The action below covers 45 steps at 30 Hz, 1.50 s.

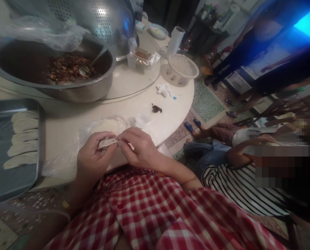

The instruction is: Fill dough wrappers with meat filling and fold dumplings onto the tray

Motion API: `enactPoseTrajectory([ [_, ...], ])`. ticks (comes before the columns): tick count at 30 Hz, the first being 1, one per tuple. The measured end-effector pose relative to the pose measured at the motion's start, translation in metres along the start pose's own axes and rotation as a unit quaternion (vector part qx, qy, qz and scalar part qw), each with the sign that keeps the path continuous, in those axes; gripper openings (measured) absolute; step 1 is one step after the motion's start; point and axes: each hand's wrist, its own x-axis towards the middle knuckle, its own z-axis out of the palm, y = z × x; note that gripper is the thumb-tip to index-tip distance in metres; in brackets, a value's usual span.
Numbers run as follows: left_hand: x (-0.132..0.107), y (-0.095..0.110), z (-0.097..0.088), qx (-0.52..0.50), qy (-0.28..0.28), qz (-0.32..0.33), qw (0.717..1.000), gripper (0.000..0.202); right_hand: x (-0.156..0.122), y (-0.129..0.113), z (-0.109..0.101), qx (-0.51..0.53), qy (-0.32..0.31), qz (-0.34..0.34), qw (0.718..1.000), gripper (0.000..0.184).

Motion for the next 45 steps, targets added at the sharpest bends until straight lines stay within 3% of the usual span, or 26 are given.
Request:
enactPoseTrajectory([
  [4,0.001,-0.004,-0.003,0.029,0.013,0.058,0.998,0.011,0.0,0.001,-0.006,0.048,0.029,-0.001,0.998,0.023],
  [8,0.0,-0.008,-0.005,-0.053,0.025,0.013,0.998,0.01,-0.005,0.007,-0.013,0.107,0.072,0.073,0.989,0.015],
  [13,-0.002,-0.006,-0.001,-0.072,0.023,-0.021,0.997,0.008,-0.012,0.013,-0.007,0.162,0.029,0.135,0.977,0.013],
  [19,-0.002,-0.006,0.002,-0.027,0.012,0.017,0.999,0.01,-0.014,0.013,-0.002,0.152,-0.015,0.169,0.974,0.015],
  [28,0.003,-0.002,0.002,0.009,-0.058,0.044,0.997,0.006,-0.011,0.02,0.001,0.183,-0.001,0.233,0.955,0.014],
  [31,0.004,-0.002,0.003,0.013,-0.065,0.037,0.997,0.004,-0.012,0.019,0.002,0.182,0.001,0.217,0.959,0.016],
  [39,0.005,-0.002,0.005,0.013,-0.058,0.032,0.998,0.002,-0.014,0.016,0.003,0.129,0.017,0.097,0.987,0.021],
  [45,0.004,-0.004,0.004,0.016,-0.054,0.029,0.998,0.006,-0.014,0.017,0.003,0.097,0.021,0.055,0.994,0.022],
])
